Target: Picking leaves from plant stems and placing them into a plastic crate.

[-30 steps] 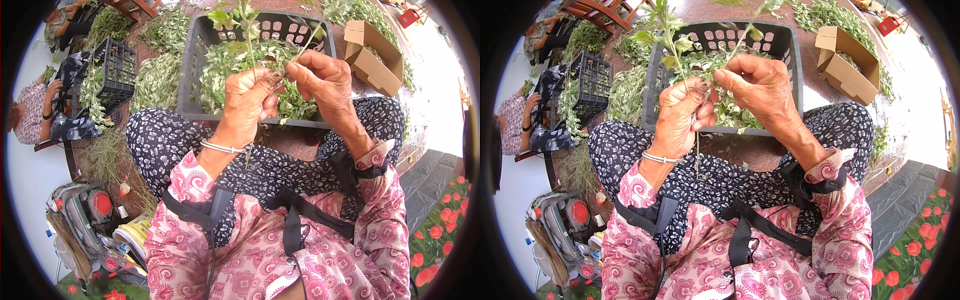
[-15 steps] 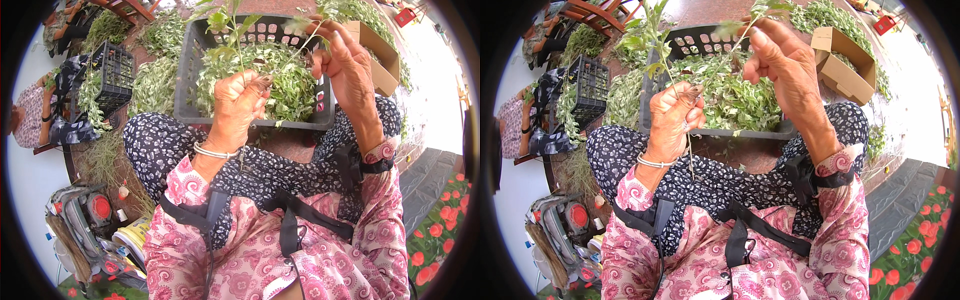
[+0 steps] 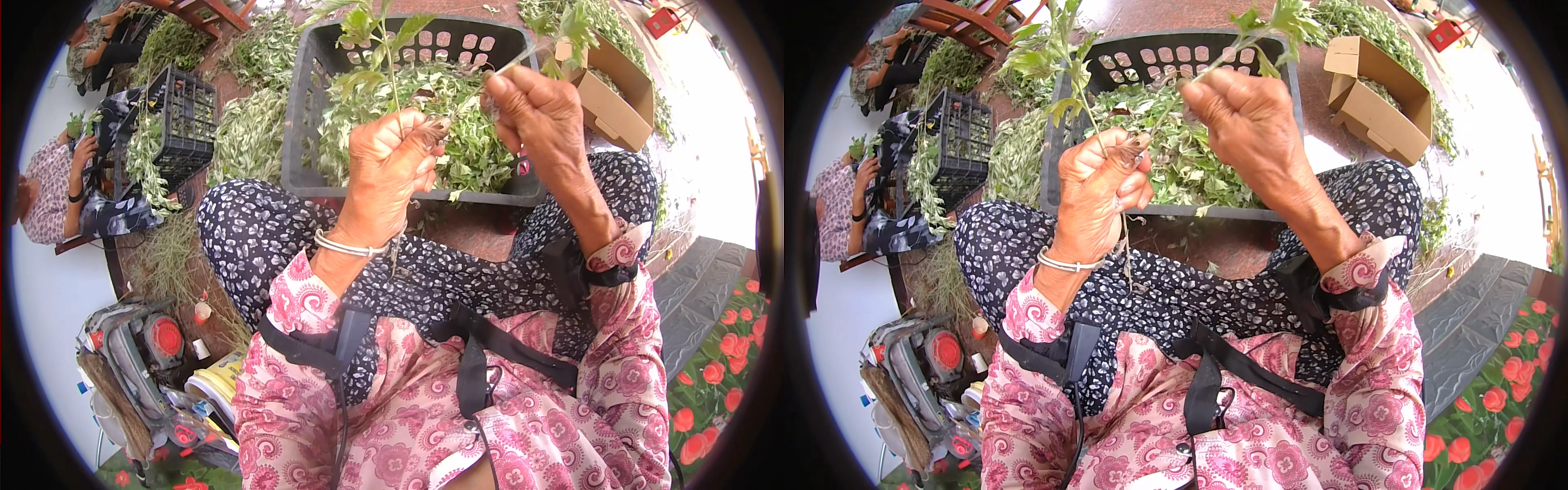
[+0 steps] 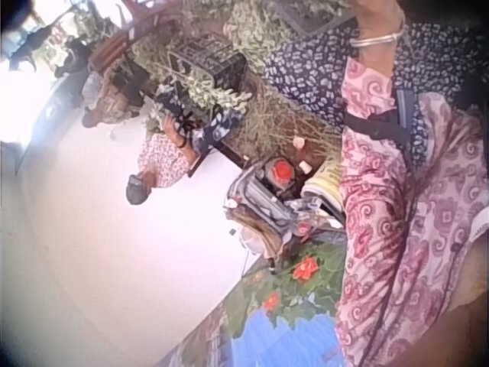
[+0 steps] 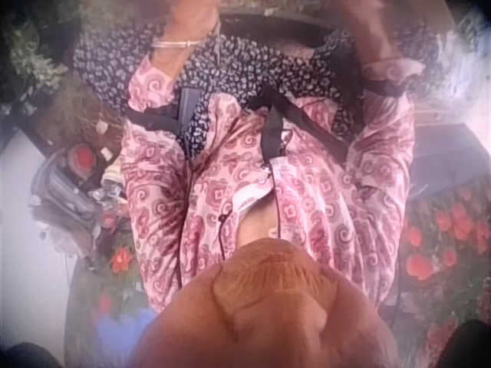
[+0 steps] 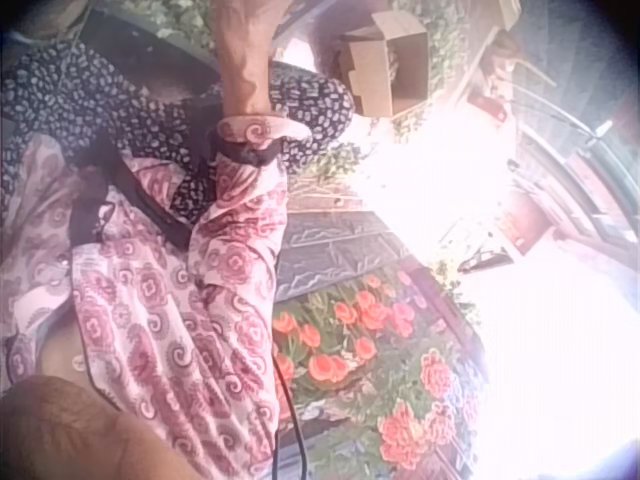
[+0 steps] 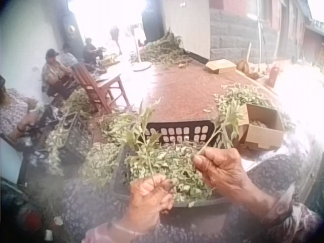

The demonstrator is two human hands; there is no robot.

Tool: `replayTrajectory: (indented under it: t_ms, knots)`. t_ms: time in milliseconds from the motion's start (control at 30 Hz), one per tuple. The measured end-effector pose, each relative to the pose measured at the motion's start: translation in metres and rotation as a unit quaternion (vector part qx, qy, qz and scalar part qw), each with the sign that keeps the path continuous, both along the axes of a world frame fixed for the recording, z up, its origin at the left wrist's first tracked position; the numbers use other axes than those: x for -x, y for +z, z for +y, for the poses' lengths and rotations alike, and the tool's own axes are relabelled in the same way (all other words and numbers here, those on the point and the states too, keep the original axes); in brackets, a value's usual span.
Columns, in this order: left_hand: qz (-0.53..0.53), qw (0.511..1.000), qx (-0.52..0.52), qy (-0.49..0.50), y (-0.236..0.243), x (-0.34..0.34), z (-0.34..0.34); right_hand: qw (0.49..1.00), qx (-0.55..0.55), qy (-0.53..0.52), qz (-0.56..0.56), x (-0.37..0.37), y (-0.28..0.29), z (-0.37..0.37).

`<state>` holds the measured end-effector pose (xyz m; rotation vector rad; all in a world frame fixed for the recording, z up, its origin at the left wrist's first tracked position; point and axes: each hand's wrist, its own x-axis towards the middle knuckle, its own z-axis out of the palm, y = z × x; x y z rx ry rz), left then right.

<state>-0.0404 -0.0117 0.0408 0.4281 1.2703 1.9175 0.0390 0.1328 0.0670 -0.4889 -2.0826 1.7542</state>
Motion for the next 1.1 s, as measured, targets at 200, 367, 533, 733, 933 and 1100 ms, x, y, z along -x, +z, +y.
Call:
replayTrajectory:
  t_ms: [200, 367, 533, 733, 933, 1100]
  knots:
    - [0.014, 0.999, -0.030, -0.013, -0.004, 0.005, -0.001, 0.996, -0.067, 0.045, -0.033, -0.004, 0.003, -0.021]
    - [0.086, 0.996, 0.023, 0.011, -0.006, 0.005, -0.001, 0.995, 0.101, -0.018, 0.000, 0.003, -0.007, -0.004]
    - [0.136, 0.990, 0.044, 0.001, -0.002, 0.004, 0.000, 0.987, 0.136, 0.080, 0.035, 0.001, -0.005, 0.003]
    - [0.153, 0.987, 0.037, 0.008, -0.003, 0.002, 0.001, 0.995, 0.068, 0.075, -0.002, 0.002, -0.007, -0.001]
    - [0.096, 0.995, 0.000, 0.026, -0.006, 0.006, 0.001, 0.915, -0.381, 0.129, 0.032, -0.002, -0.023, -0.014]
    - [0.102, 0.995, 0.017, 0.010, -0.005, 0.004, 0.001, 0.966, -0.248, 0.028, -0.068, -0.003, -0.009, 0.013]
